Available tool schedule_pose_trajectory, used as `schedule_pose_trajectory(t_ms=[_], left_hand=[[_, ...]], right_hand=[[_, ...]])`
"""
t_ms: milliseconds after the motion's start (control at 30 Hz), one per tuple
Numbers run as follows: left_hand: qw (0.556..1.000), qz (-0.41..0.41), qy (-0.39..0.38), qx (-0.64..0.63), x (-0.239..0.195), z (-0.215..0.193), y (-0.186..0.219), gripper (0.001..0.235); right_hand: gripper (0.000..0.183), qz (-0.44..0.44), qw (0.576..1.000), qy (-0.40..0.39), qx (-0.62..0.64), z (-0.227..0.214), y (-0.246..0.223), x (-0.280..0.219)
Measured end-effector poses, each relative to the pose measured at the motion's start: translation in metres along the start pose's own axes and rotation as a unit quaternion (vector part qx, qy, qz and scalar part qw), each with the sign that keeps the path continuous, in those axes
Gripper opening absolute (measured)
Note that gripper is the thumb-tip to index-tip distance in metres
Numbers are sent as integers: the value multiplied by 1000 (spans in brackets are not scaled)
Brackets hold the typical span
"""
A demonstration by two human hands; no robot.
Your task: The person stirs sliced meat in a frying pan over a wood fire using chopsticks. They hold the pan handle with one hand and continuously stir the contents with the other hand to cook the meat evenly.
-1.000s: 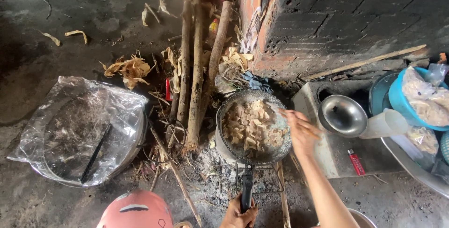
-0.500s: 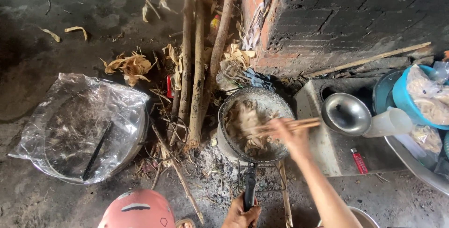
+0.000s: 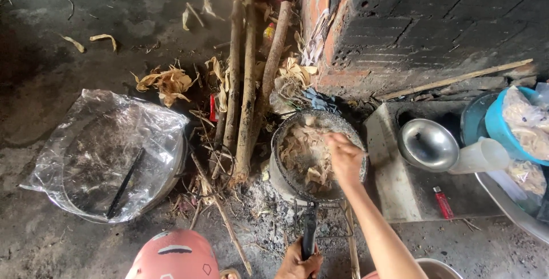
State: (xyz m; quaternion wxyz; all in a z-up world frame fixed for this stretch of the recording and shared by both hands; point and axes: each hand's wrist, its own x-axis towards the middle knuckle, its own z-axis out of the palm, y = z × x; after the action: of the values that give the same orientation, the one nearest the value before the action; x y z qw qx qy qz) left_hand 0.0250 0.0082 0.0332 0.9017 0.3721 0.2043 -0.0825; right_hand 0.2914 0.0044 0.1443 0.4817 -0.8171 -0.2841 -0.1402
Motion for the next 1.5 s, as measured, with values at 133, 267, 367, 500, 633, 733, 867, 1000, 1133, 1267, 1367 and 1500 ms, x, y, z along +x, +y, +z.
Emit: schedule_pose_trajectory(t_ms=[133,267,367,500,633,733,867,1000,1133,1267,1367,1500], left_hand=[[1000,-23,7,-20,1,-1,-3,19],[1000,9,-28,3,-1,-3,-2,14],[999,30,-33,-2,0,-1,-4,16],[1000,-21,-10,8,-7,5,10,15],[1000,-10,-23,9,-5,2,7,16],[999,6,-29,20,1,-5,-3,16],[997,33,-39,54,3,-11,-11,14],[999,-2,-17,35,-2,-5,-1,16],[998,29,-40,28,-3,-3,1,17],[996,44,-41,71,-7,-2,4,14],[995,44,-68,59,-12,5,23,14],[983,103,-73,131,7,7,30,17]], right_hand=[[17,-22,991,-117,59,-14,10,-5],[24,71,989,-109,70,-37,-26,-5],[29,197,939,-157,232,-31,-63,-16],[29,233,946,-156,164,-52,-65,-8],[22,136,983,-39,120,-78,-25,2],[22,-18,994,8,-110,-75,35,-2],[23,34,927,-160,-337,-57,28,-11],[28,105,987,-102,61,-73,0,-12],[19,191,922,-180,285,-64,-5,-23],[19,218,932,-134,257,-64,-24,-13],[24,183,958,-59,214,-79,-2,-4],[18,170,953,15,252,-102,5,-3]])
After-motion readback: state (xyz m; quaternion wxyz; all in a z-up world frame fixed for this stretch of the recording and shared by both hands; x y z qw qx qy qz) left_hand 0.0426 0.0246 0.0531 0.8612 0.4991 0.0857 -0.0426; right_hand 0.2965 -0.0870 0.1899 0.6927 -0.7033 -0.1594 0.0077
